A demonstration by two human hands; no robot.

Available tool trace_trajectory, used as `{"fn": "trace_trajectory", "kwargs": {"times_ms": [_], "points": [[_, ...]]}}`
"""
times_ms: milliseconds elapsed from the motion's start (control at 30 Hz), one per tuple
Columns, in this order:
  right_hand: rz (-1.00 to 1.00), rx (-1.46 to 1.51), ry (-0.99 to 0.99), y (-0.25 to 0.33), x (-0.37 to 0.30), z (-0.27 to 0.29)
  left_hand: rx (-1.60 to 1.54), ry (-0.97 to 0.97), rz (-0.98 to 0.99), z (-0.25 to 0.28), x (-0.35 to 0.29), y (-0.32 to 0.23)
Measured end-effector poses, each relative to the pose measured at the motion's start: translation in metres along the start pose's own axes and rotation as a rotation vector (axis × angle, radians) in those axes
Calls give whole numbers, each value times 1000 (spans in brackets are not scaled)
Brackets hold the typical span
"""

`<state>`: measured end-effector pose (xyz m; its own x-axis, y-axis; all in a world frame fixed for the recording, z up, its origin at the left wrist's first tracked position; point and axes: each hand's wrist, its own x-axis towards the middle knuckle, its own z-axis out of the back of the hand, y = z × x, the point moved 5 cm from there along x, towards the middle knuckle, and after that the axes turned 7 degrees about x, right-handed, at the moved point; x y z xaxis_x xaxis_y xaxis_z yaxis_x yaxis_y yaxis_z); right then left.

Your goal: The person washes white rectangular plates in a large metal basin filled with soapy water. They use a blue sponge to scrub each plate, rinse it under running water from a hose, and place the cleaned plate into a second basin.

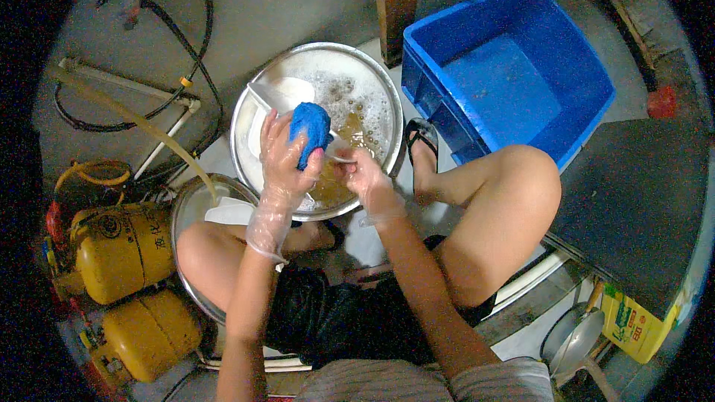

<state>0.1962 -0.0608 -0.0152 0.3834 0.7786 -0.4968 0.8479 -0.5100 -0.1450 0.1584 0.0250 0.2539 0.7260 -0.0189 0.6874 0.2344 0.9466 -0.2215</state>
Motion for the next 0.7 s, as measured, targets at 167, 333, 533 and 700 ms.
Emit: {"fn": "trace_trajectory", "kwargs": {"times_ms": [167, 333, 533, 700], "points": [[-17, -185, -218, -64, -44, -84, 126, 142, 155, 16, 8, 40], [276, -1157, 402, -8, -69, -139, -312, 89, 735, 10, 23, 84], [393, -1974, 142, -27, -82, -278, -400, -111, 766, 25, 54, 94], [672, -2267, 123, -41, -75, -336, -822, -359, 727, 31, 73, 121]]}}
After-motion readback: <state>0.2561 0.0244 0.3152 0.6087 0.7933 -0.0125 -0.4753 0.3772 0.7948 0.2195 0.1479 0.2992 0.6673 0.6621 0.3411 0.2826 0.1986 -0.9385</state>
